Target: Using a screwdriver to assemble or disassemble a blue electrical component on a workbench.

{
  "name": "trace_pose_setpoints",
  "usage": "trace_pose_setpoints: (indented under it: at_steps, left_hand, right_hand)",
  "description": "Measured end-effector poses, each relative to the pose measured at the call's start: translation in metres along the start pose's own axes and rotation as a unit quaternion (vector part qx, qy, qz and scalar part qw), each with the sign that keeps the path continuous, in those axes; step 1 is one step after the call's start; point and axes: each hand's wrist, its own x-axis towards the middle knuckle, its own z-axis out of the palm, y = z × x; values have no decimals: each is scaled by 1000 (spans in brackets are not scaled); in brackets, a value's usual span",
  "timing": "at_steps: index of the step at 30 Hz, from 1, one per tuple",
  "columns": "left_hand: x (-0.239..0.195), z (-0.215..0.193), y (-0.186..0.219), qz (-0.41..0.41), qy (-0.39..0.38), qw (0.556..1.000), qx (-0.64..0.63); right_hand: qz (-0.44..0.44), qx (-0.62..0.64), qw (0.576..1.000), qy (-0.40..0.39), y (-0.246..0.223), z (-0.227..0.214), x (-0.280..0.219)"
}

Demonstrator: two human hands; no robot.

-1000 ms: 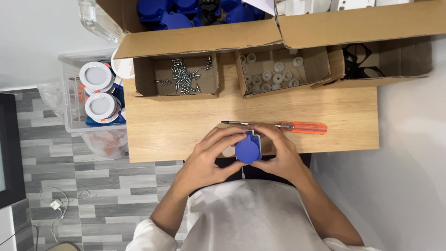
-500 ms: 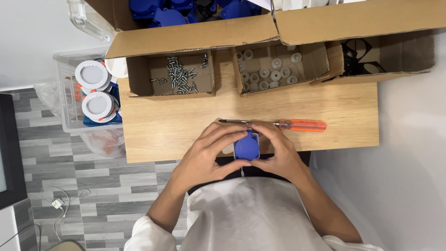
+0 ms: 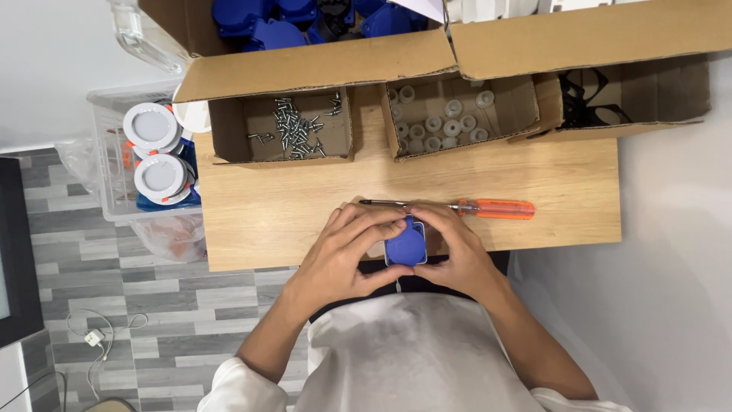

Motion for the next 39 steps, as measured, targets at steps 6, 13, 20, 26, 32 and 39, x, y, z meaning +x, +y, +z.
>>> trace_pose_setpoints:
  at_steps: [6, 13, 20, 26, 32, 39]
  left_hand:
    - [-6, 7, 0, 11, 13, 1000, 17]
    - [-15, 14, 1, 30, 7, 999, -12]
    - [-22, 11, 11, -19, -22, 997, -77]
    - [-31, 20, 8, -23, 37, 992, -119]
    - [-34, 36, 3, -40, 61, 997, -7]
    - [-29, 30, 2, -34, 21, 999, -24]
  right_hand:
    - [-13, -19, 997, -72, -45, -40, 32]
    - [28, -229, 948, -218, -89, -117, 123]
    - [272, -309, 841, -350, -76, -98, 203]
    - [304, -390, 787, -368, -8, -79, 217]
    - [273, -415, 774, -392, 54, -62, 217]
    - [267, -329, 830, -362, -18, -86, 210]
